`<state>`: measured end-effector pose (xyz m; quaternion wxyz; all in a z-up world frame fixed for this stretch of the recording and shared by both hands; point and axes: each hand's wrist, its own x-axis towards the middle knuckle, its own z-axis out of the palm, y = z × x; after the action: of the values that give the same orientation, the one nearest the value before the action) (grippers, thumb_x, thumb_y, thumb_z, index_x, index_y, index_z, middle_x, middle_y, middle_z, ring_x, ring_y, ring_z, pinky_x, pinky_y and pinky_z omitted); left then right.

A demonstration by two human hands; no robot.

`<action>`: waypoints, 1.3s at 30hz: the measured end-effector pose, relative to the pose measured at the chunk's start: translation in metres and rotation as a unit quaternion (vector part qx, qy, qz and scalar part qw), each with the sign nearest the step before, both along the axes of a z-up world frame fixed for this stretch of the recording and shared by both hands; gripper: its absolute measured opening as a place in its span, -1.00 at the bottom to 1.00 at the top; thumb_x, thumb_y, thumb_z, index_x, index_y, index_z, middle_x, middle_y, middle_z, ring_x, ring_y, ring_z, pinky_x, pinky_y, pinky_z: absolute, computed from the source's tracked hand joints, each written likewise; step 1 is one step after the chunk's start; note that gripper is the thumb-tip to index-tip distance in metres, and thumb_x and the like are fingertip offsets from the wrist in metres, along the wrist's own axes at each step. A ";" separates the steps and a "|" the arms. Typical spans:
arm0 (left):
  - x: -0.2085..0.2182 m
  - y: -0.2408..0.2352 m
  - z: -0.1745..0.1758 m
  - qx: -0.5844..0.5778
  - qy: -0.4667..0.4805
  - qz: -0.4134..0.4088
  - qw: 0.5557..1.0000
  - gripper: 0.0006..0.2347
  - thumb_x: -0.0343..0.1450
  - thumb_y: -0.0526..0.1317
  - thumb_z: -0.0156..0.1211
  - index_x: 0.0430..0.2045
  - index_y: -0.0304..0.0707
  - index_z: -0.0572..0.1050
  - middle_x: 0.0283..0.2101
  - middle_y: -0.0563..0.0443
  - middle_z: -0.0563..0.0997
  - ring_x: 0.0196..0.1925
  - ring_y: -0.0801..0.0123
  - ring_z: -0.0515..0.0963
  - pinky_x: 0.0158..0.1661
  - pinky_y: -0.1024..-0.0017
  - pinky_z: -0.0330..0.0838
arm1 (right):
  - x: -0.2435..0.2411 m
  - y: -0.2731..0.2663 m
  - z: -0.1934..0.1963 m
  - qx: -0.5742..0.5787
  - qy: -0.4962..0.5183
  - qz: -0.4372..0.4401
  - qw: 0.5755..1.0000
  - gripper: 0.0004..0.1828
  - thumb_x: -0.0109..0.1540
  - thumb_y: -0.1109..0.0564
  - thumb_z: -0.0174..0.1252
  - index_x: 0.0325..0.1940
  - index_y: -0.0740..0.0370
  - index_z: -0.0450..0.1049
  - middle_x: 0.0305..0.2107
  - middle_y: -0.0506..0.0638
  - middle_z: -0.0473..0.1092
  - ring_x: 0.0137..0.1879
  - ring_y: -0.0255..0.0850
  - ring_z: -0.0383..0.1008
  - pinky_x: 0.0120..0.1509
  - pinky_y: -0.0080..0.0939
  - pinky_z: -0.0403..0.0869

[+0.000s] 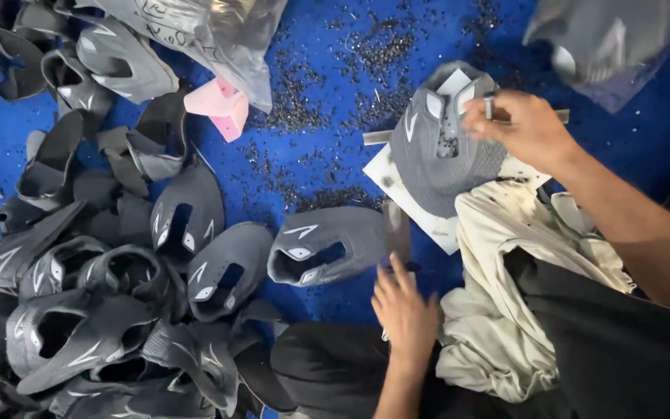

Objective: Trim excess material and punch holes into shoe uppers using a knife and a handheld punch tool.

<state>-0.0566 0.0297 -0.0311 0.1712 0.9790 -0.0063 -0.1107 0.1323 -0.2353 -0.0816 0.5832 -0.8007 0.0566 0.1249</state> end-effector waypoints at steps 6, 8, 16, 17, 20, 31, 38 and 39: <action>-0.048 0.061 -0.025 -0.232 0.237 0.251 0.910 -0.25 0.12 -0.25 0.36 0.29 -0.32 0.28 -0.30 -0.32 0.65 -0.37 0.15 0.62 -0.23 0.42 0.52 | 0.015 0.023 -0.044 0.105 -0.048 0.135 0.984 -0.90 0.38 0.32 -0.03 -0.06 0.41 0.37 0.03 0.15 0.52 0.12 -0.13 0.60 0.16 -0.18 0.59; -0.064 0.063 -0.015 -0.274 0.208 0.296 0.891 -0.27 0.12 -0.28 0.34 0.27 -0.35 0.27 -0.28 -0.21 0.62 -0.37 0.23 0.58 -0.25 0.42 0.51 | 0.015 0.021 -0.046 0.120 -0.013 0.122 0.985 -0.90 0.39 0.33 -0.04 -0.06 0.40 0.38 0.02 0.17 0.53 0.10 -0.10 0.60 0.13 -0.17 0.58; 0.000 0.030 0.109 -0.387 -0.030 0.195 0.901 -0.34 0.15 -0.42 0.31 0.22 -0.44 0.27 -0.15 -0.14 0.56 -0.22 0.35 0.52 -0.13 0.43 0.48 | -0.009 0.031 -0.039 0.042 -0.117 0.136 0.983 -0.94 0.37 0.41 -0.01 -0.14 0.44 0.38 -0.01 0.20 0.54 0.11 -0.11 0.60 0.14 -0.17 0.59; 0.010 0.023 0.124 -0.449 -0.070 0.194 0.870 -0.32 0.16 -0.42 0.33 0.23 -0.39 0.24 -0.19 -0.12 0.52 -0.29 0.41 0.50 -0.24 0.46 0.43 | -0.014 0.031 -0.043 0.034 -0.140 0.126 0.982 -0.91 0.36 0.44 -0.03 -0.13 0.43 0.38 -0.01 0.19 0.55 0.13 -0.10 0.60 0.15 -0.17 0.59; 0.048 0.003 0.134 -0.483 -0.175 0.094 0.853 -0.48 0.16 -0.40 0.34 0.00 -0.21 0.29 -0.30 -0.03 0.50 -0.35 0.43 0.50 -0.30 0.48 0.42 | -0.019 0.032 -0.041 0.036 -0.192 0.122 0.973 -0.77 0.33 0.48 -0.05 0.01 0.39 0.42 0.00 0.18 0.54 0.13 -0.09 0.61 0.17 -0.18 0.60; 0.031 -0.016 0.032 -0.316 0.007 0.200 0.928 -0.69 0.17 -0.25 0.45 -0.34 -0.36 0.47 -0.43 -0.08 0.66 -0.38 0.31 0.72 -0.30 0.38 0.59 | 0.001 0.015 -0.071 0.320 -0.081 -0.026 0.944 -0.86 0.59 0.33 -0.02 -0.06 0.40 0.37 -0.13 0.20 0.51 -0.01 -0.11 0.57 0.15 -0.16 0.59; 0.055 -0.013 0.114 -0.437 -0.196 0.119 0.870 -0.56 0.14 -0.27 0.45 -0.23 -0.40 0.32 -0.52 0.00 0.53 -0.57 0.30 0.54 -0.41 0.41 0.49 | 0.015 0.021 -0.053 0.157 -0.032 0.063 0.985 -0.86 0.43 0.36 -0.09 -0.07 0.47 0.40 0.01 0.18 0.52 0.14 -0.09 0.58 0.22 -0.17 0.57; 0.057 -0.015 0.118 -0.523 -0.228 0.109 0.814 -0.63 0.17 -0.30 0.41 -0.32 -0.30 0.28 -0.48 -0.03 0.51 -0.53 0.27 0.51 -0.40 0.39 0.45 | 0.008 0.023 -0.052 0.132 -0.055 0.075 0.987 -0.86 0.42 0.37 -0.08 -0.04 0.48 0.41 0.01 0.17 0.52 0.15 -0.11 0.58 0.21 -0.18 0.57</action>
<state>0.0002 0.0145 0.0866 0.6617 0.7335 0.0044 0.1550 0.1407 -0.2124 -0.1336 0.6747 -0.7246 -0.0528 0.1305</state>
